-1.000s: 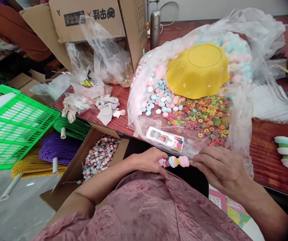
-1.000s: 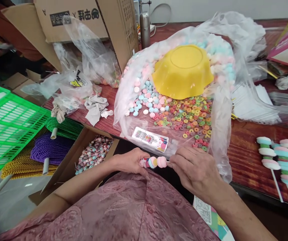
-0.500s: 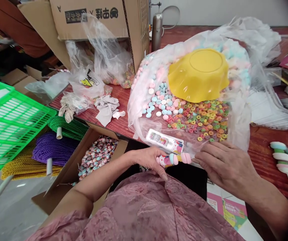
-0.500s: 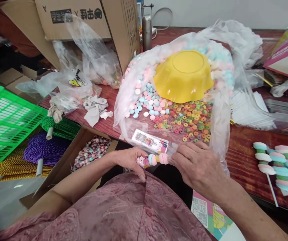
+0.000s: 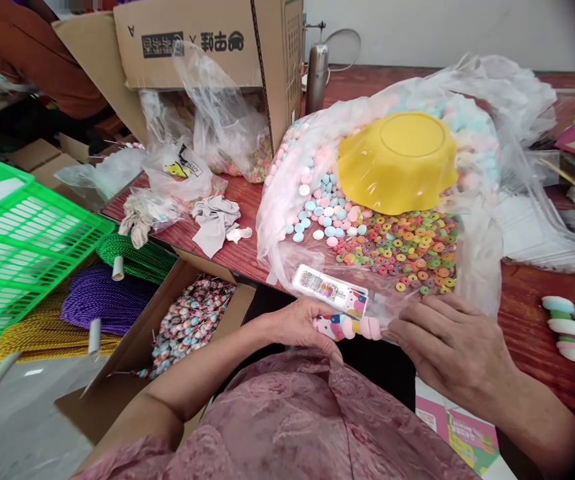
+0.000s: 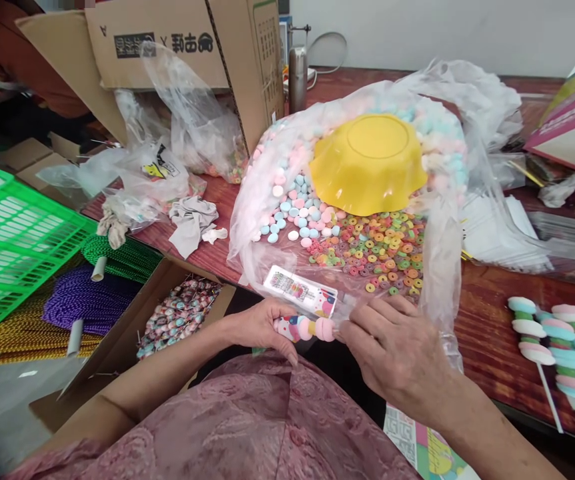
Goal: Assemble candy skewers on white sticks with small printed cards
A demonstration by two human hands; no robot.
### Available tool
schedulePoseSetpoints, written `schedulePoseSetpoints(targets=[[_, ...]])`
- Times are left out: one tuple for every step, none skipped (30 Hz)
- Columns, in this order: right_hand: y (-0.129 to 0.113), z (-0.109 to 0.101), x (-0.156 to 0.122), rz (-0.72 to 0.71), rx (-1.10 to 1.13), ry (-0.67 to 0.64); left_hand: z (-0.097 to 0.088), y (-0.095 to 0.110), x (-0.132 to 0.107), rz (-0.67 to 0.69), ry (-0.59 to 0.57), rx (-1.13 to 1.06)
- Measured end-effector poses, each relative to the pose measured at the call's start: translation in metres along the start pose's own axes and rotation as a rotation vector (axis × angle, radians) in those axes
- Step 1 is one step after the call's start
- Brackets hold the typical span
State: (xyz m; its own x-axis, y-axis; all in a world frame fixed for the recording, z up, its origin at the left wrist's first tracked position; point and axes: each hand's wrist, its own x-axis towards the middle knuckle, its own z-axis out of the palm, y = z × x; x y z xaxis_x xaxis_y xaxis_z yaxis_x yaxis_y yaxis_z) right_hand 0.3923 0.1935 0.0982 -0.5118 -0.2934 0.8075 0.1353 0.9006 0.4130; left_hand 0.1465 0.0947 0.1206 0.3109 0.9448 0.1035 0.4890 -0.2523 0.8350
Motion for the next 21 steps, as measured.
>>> schedulePoseSetpoints(targets=[[-0.002,0.0,0.002,-0.007,0.0,-0.004,0.0,0.0,0.001,0.01,-0.005,-0.001],[-0.004,0.001,0.003,-0.011,0.002,-0.01,0.0,0.0,0.002,0.031,-0.012,0.004],[-0.006,0.001,0.005,-0.013,0.006,-0.02,0.0,-0.001,0.003,0.061,-0.018,0.016],[-0.007,0.002,0.006,-0.012,0.016,-0.036,0.0,-0.001,0.003,0.099,-0.028,0.037],[-0.007,0.003,0.007,-0.008,0.032,-0.054,0.0,-0.002,0.004,0.14,-0.038,0.068],[-0.005,0.004,0.008,0.002,0.049,-0.075,-0.001,-0.002,0.004,0.173,-0.046,0.11],[-0.003,0.004,0.009,0.015,0.066,-0.096,-0.001,-0.004,0.005,0.191,-0.049,0.162],[0.0,0.004,0.009,0.028,0.078,-0.113,-0.001,-0.005,0.005,0.193,-0.049,0.216],[0.004,0.004,0.009,0.036,0.085,-0.124,-0.001,-0.006,0.005,0.18,-0.052,0.259],[0.008,0.004,0.009,0.037,0.086,-0.126,0.0,-0.007,0.005,0.157,-0.056,0.281],[0.011,0.004,0.01,0.032,0.085,-0.127,0.0,-0.008,0.005,0.131,-0.063,0.275],[0.014,0.003,0.01,0.024,0.088,-0.127,0.001,-0.008,0.005,0.111,-0.074,0.24],[0.015,0.003,0.012,0.015,0.097,-0.125,0.001,-0.008,0.004,0.095,-0.085,0.18],[0.016,0.002,0.013,0.008,0.114,-0.124,0.002,-0.007,0.004,0.079,-0.09,0.106],[0.015,0.002,0.015,0.009,0.136,-0.123,0.002,-0.007,0.004,0.06,-0.087,0.036],[0.014,0.002,0.016,0.015,0.158,-0.119,0.002,-0.006,0.004,0.035,-0.081,-0.021],[0.012,0.002,0.017,0.023,0.176,-0.113,0.002,-0.006,0.004,0.004,-0.078,-0.061],[0.01,0.002,0.018,0.029,0.189,-0.11,0.002,-0.007,0.004,-0.034,-0.078,-0.085],[0.007,0.003,0.018,0.031,0.198,-0.109,0.002,-0.008,0.004,-0.077,-0.085,-0.096],[0.005,0.004,0.018,0.027,0.204,-0.112,0.002,-0.009,0.004,-0.122,-0.094,-0.1],[0.003,0.005,0.017,0.02,0.209,-0.119,0.002,-0.01,0.004,-0.159,-0.1,-0.097]])
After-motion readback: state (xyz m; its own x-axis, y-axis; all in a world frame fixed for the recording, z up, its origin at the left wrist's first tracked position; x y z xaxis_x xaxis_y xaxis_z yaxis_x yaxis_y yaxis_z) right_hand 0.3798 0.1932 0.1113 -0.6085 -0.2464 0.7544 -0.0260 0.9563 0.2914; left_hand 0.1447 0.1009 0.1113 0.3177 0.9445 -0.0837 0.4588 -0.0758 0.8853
